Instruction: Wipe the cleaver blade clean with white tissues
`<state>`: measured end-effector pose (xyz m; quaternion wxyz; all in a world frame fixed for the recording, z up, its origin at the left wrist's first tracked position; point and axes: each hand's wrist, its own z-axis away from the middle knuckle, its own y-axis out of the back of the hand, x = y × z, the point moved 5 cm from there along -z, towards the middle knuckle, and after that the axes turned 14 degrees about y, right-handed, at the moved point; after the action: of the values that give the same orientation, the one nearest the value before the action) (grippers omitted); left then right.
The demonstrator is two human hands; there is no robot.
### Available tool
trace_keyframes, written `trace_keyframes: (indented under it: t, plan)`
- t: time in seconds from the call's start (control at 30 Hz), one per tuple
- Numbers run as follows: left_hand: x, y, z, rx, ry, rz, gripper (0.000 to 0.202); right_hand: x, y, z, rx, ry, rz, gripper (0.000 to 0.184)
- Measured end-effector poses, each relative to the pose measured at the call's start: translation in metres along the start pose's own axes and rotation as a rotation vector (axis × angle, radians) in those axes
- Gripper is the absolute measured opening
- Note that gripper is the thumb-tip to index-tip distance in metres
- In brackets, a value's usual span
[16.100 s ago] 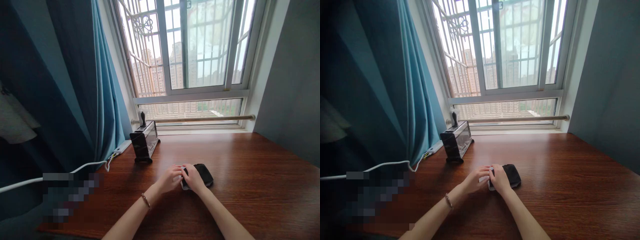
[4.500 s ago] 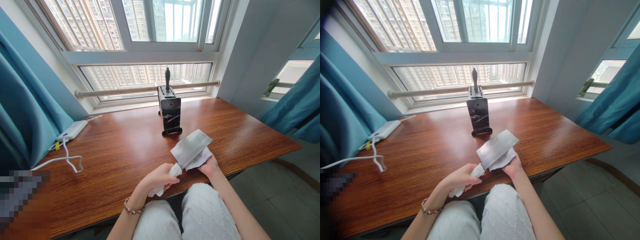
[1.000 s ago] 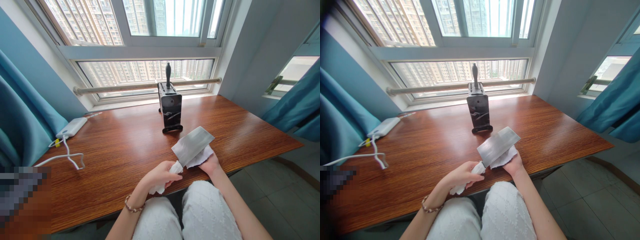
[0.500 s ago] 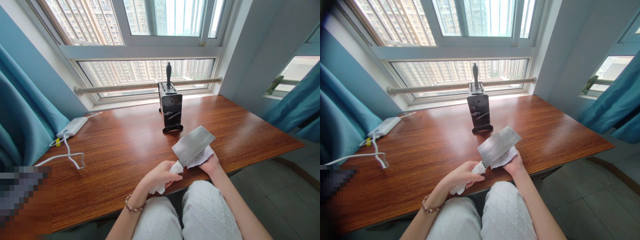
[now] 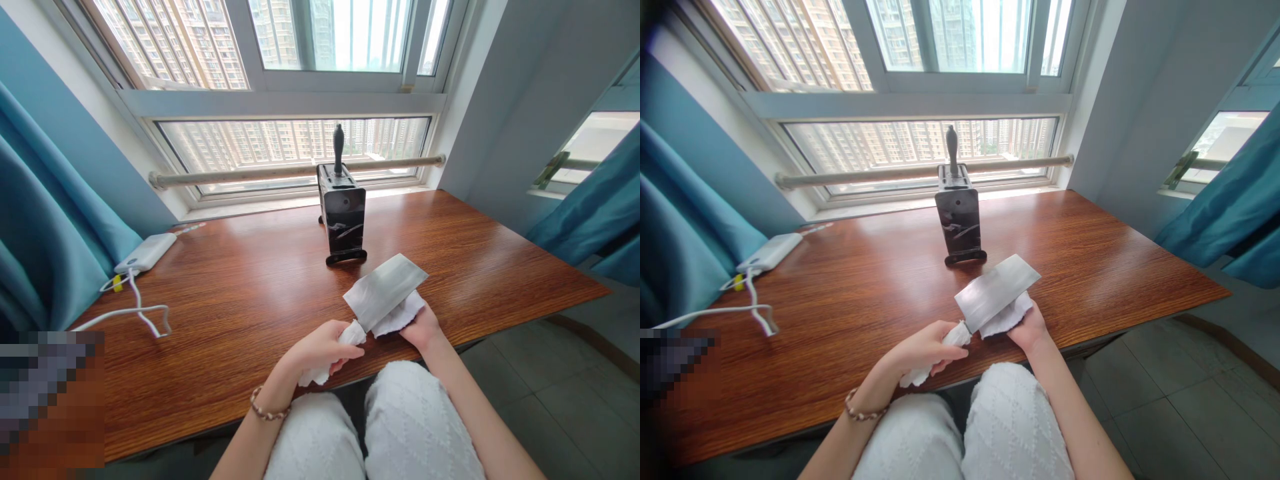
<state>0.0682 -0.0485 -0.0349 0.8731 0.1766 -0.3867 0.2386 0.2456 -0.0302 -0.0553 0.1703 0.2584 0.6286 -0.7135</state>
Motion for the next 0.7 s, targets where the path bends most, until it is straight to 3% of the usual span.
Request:
trace_keyframes:
  t: [0.53,0.7]
  plan:
    - [-0.0006,0.0004,0.0004,-0.046,-0.027,0.027,0.022,0.0033,0.0024,0.0013,0.055,-0.039,0.022,0.033]
    - [0.0006,0.0006,0.0011,-0.042,-0.005,0.027,0.024,0.0038,0.0024,0.0004,0.02,-0.045,0.008,0.029]
